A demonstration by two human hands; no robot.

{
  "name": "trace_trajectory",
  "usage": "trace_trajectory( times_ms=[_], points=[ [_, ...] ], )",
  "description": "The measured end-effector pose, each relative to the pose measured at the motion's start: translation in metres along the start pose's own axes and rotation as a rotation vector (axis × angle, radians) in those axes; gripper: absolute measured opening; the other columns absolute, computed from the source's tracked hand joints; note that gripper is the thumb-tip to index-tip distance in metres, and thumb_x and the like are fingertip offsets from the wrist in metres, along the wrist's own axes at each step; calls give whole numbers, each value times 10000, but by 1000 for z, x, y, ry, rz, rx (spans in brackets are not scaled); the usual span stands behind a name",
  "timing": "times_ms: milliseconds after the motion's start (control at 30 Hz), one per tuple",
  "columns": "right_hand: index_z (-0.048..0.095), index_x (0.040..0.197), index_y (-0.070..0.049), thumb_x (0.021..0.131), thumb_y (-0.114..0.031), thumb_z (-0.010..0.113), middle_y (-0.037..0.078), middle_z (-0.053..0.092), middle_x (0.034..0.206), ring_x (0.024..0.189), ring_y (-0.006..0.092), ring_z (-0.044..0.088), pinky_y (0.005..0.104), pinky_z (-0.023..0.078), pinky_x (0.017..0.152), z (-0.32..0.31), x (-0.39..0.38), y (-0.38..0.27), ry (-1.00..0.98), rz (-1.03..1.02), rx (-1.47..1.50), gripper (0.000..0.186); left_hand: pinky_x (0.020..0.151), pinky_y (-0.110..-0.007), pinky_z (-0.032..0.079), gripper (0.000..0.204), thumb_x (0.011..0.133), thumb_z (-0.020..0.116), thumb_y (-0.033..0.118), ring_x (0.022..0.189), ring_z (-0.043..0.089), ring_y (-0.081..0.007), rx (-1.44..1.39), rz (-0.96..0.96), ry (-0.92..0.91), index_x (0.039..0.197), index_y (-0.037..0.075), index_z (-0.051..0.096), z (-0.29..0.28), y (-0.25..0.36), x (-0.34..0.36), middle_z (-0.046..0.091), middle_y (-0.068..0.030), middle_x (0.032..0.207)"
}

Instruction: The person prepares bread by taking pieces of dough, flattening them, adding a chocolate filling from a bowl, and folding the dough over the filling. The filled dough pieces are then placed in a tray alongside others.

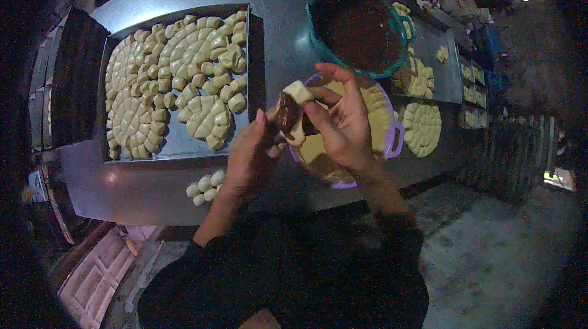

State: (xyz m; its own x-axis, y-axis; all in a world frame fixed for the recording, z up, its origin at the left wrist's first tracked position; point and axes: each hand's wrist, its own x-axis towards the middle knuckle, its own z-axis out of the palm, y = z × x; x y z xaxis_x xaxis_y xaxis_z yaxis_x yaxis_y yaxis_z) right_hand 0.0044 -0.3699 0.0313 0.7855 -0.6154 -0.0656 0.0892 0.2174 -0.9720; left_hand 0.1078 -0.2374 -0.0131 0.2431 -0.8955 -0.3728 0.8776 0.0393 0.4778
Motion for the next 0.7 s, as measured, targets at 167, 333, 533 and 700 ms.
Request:
trace_trajectory(
  times_ms=[167, 333, 533, 700],
  points=[
    [562, 1229, 14, 915, -33, 648, 101, 634, 1143, 1050, 162, 616, 289, 486, 939, -24, -51, -1, -91, -97, -180, 329, 999, -342, 432, 387, 979, 557, 335, 1128, 563, -182, -237, 12, 34, 1261, 70, 545, 24, -14, -30, 596, -43, 1212],
    [609, 1231, -26, 802, -62, 731, 149, 567, 1257, 1141, 297, 601, 386, 516, 964, -15, -100, -40, -102, -521, -1040, 447, 1082, -346, 381, 511, 908, 657, 141, 1276, 479, -216, -43, 203, -105, 1366, -4, 485, 43, -44, -62, 513, -87, 1349],
    [669, 1097, -25, 776, -3, 736, 157, 583, 1248, 1106, 300, 619, 369, 549, 893, -20, -154, -25, -89, -620, -562, 329, 1078, -350, 383, 393, 868, 713, 92, 1299, 453, -200, 258, 478, -128, 1242, 1, 631, 59, -85, -103, 462, -96, 1406],
    [654, 1119, -29, 717, -7, 764, 105, 624, 1192, 1113, 291, 605, 392, 527, 917, -3, -197, -41, -209, -859, -1008, 417, 965, -286, 440, 335, 932, 658, 197, 1142, 547, -161, 222, 417, -74, 1194, -12, 652, 55, -97, -136, 597, -96, 1209]
  ],
)
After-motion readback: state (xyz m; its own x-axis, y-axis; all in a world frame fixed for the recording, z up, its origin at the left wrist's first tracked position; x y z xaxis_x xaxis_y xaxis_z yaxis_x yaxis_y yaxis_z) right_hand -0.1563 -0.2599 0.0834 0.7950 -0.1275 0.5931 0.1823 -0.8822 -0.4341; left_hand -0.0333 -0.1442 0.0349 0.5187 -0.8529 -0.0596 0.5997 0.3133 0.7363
